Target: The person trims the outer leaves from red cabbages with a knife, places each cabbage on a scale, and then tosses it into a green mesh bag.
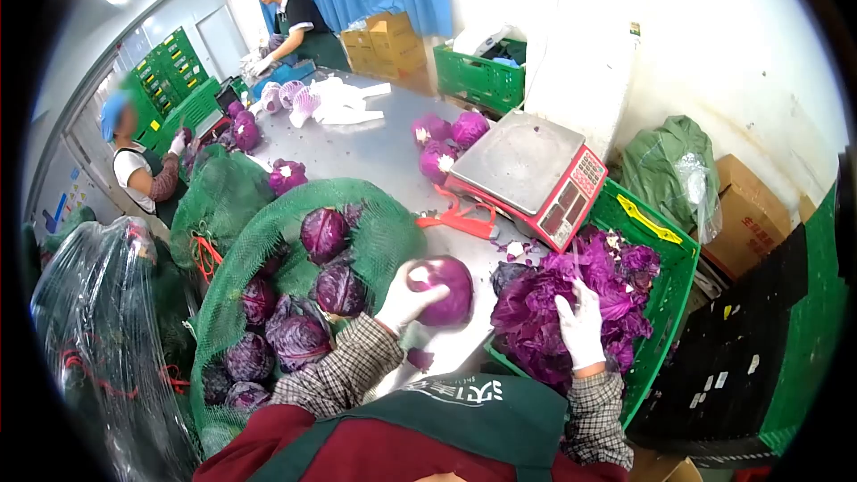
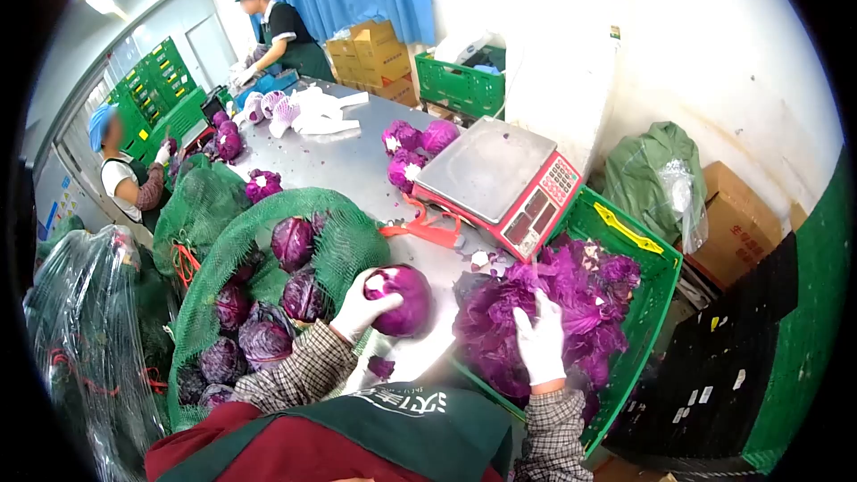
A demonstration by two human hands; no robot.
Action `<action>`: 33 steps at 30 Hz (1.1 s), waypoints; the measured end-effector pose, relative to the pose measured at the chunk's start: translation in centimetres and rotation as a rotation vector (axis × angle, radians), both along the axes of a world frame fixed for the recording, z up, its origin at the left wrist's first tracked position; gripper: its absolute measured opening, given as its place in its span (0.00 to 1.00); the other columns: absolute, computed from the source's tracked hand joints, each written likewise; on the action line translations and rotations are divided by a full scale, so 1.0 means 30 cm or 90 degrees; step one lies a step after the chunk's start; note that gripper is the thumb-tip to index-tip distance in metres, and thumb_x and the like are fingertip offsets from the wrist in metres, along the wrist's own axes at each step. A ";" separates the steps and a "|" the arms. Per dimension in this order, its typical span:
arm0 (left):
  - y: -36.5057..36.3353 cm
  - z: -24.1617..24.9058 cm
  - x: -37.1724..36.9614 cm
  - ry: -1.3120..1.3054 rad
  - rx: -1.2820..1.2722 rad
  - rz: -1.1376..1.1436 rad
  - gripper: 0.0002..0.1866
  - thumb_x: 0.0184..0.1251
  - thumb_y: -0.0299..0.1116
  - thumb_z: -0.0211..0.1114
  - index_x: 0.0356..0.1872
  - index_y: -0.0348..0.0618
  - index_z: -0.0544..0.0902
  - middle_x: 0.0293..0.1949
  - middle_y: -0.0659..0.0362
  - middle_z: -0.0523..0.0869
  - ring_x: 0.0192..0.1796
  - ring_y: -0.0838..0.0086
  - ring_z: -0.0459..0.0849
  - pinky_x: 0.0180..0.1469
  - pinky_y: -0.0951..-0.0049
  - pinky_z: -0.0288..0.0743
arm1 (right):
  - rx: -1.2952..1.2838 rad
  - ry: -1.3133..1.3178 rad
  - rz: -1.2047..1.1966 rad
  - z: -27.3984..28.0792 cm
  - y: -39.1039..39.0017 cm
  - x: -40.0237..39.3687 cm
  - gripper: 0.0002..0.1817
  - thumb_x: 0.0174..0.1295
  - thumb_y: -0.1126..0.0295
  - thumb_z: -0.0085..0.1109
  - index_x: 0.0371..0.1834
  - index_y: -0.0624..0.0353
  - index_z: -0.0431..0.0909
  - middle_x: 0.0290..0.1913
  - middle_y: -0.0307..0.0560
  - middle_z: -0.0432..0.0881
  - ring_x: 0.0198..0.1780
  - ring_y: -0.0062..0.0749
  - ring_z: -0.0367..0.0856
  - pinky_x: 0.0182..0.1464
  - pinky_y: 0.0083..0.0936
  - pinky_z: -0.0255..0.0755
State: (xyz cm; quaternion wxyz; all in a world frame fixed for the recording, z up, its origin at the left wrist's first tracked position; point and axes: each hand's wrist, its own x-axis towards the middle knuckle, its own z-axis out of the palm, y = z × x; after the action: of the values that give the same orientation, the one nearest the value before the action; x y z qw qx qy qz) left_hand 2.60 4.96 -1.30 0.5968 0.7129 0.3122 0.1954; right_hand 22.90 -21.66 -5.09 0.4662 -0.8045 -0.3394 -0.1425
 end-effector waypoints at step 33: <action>-0.078 -0.040 -0.202 -0.015 0.155 -0.146 0.62 0.41 0.46 0.83 0.73 0.31 0.52 0.67 0.41 0.65 0.71 0.56 0.67 0.73 0.63 0.60 | -0.113 -0.071 0.065 -0.351 0.099 0.050 0.14 0.69 0.66 0.47 0.48 0.67 0.72 0.28 0.46 0.76 0.24 0.29 0.69 0.29 0.24 0.67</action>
State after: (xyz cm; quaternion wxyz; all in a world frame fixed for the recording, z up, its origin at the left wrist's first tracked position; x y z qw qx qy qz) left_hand -3.47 2.64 -2.50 0.5282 0.8084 0.1957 0.1707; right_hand 24.40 -18.70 -15.62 0.3798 -0.8151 -0.4170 -0.1325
